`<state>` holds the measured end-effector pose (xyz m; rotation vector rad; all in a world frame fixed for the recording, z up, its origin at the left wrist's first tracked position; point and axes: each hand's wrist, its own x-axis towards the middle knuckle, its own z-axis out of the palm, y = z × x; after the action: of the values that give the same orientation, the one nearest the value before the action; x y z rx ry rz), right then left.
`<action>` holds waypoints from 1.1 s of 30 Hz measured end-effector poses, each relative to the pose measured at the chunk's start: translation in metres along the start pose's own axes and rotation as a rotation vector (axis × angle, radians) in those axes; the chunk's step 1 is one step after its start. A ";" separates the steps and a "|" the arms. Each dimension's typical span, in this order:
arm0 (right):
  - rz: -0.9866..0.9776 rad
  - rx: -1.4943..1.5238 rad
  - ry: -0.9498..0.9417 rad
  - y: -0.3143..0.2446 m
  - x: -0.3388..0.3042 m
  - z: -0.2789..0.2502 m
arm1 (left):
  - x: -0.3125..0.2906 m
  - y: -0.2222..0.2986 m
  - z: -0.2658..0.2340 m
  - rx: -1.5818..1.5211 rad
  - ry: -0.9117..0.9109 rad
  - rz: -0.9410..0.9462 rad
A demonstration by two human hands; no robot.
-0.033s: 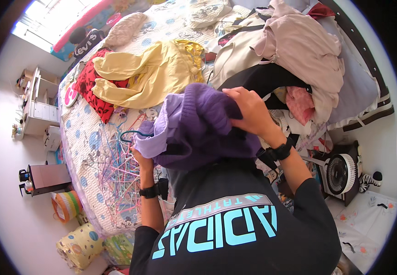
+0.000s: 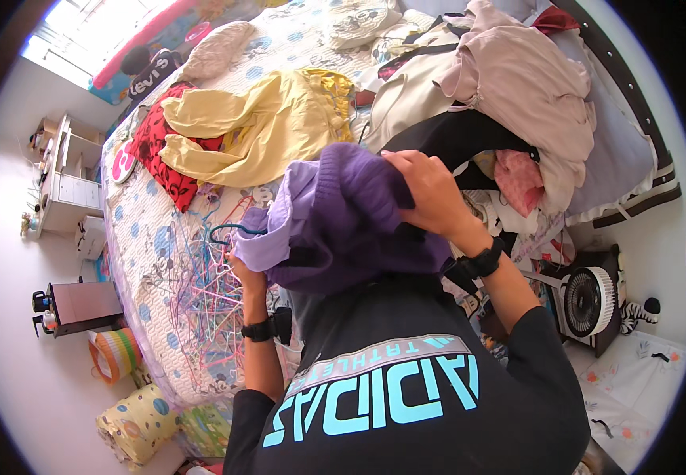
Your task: Hanging various shirts onto plastic hangers on a bed.
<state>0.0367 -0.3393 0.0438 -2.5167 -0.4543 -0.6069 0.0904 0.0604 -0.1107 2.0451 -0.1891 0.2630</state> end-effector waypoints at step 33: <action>0.165 0.150 -0.075 0.014 -0.001 -0.007 | 0.044 0.166 0.009 0.178 -0.211 0.377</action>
<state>0.0391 -0.3544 0.0428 -2.4099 -0.3033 -0.4010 0.0930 -0.0264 0.0379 2.2035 -0.7082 0.3037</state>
